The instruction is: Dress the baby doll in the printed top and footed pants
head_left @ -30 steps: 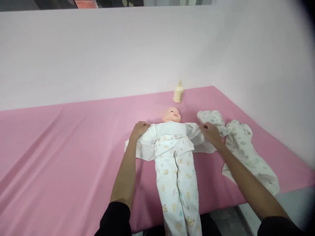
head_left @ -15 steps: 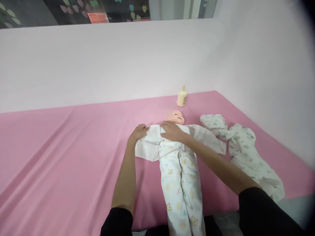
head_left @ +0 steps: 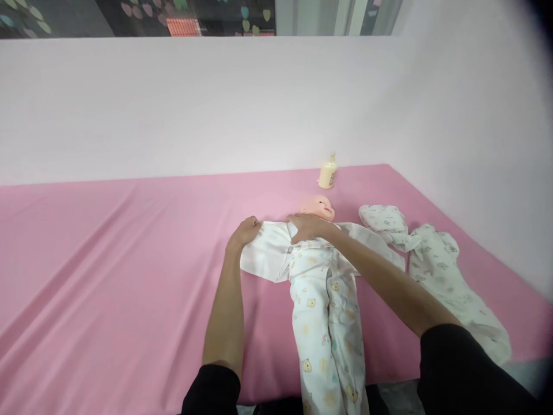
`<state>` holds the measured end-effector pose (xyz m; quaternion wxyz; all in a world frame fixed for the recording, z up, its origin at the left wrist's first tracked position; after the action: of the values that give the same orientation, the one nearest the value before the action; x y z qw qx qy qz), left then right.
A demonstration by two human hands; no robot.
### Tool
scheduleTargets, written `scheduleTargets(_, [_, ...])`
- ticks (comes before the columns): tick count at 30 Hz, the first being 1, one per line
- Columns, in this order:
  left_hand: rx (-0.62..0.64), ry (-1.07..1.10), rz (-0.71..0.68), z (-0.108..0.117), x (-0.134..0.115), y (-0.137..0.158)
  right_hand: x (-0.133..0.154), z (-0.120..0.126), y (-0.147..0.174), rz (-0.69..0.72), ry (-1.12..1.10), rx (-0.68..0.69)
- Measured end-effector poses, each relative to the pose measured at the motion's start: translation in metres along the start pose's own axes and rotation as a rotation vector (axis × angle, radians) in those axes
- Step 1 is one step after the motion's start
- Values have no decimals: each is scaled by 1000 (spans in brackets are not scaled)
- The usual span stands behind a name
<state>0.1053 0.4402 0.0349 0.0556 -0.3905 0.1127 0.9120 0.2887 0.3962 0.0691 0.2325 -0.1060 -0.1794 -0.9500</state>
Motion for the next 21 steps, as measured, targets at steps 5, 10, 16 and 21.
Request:
scheduleTargets(5, [64,37,71,6,22,5,-18,6,11,-86,-69,48])
scheduleTargets(10, [93,80,71,7,14,12,-15,10,15,-112,-50,79])
scheduleTargets(16, [165,147,45,-9,-5,15,7,2,3,-48,136,47])
scheduleTargets(21, [141,152,17,-15,-13,12,24,-12,-17,-28,317,-52])
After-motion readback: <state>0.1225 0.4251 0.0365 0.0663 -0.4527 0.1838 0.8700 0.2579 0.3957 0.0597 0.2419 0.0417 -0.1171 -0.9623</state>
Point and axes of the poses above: each hand's wrist, its own y-axis away from the middle knuckle, its own z-axis out of the back of the hand, x = y × z, the point moved 9 cm from there along -y, towards the middle knuckle, and after that the axes turned 4 degrees about x, right-handed, at the moved point
